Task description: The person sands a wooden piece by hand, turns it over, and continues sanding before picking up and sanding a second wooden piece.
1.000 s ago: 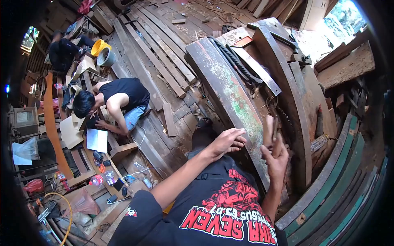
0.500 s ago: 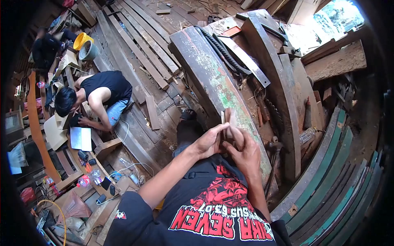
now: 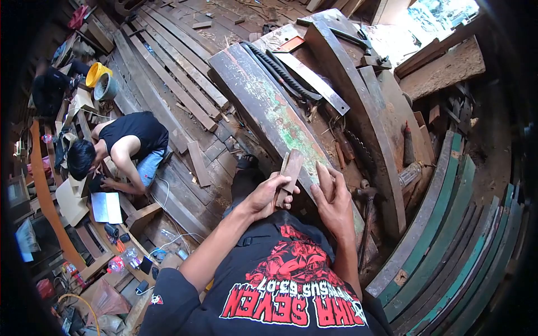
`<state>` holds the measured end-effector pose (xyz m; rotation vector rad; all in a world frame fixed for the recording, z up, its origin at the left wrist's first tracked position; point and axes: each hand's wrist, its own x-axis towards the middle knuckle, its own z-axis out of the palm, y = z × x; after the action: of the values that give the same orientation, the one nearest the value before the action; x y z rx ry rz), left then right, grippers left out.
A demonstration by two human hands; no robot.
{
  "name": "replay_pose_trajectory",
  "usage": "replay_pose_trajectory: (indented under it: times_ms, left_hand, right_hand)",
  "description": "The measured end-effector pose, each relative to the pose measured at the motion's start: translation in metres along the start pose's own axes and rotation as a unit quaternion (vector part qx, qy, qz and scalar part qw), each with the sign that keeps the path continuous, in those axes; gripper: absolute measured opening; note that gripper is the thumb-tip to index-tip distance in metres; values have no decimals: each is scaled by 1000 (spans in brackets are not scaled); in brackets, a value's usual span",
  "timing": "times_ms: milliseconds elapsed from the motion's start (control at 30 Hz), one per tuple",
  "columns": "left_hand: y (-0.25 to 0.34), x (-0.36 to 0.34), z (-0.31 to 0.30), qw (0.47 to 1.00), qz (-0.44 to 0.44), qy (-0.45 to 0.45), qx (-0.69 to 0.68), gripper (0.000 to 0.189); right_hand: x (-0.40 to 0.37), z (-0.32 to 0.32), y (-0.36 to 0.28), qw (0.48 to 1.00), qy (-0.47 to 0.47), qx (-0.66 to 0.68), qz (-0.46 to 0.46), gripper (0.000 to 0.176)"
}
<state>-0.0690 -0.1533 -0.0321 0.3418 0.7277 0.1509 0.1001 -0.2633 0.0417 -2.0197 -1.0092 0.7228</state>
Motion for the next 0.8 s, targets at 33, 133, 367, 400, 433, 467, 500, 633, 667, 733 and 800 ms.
replay_pose_trajectory:
  times_ms: [33,133,367,400,433,467,500,633,667,733,800]
  left_hand:
    - [2,-1,-2,1000,-13,-19,-15,36]
    - [5,-2,-9,998,-26,-52,-35,36]
    - [1,-9,-8,992,86,4,96,33]
    - [1,-9,-7,989,91,6,113,33]
    - [0,-8,-7,982,99,13,158,34]
    - [-1,-7,-7,973,106,19,203,35]
    - [-3,-6,-7,962,112,24,249,36]
    - [-16,3,-11,914,237,43,328,35]
    - [-22,9,-17,894,273,47,352,35]
    - [-23,12,-19,866,301,50,397,36]
    - [-17,8,-17,850,289,55,438,37]
  right_hand:
    - [3,-2,-5,1000,-11,-6,-1,50]
    - [7,2,-10,998,-57,-21,-2,47]
    - [5,21,-3,997,-61,-39,-15,45]
    - [5,20,-3,997,-56,-46,-20,44]
    - [5,19,-4,997,-57,-49,-23,44]
    - [5,18,-5,997,-56,-51,-27,43]
    - [3,18,-6,997,-55,-52,-28,43]
    - [-8,24,-7,990,-44,-118,-70,45]
    - [-15,26,-11,987,-52,-134,-75,45]
    - [-19,25,-11,985,-55,-147,-65,47]
    - [-11,21,-9,988,-50,-140,-43,48]
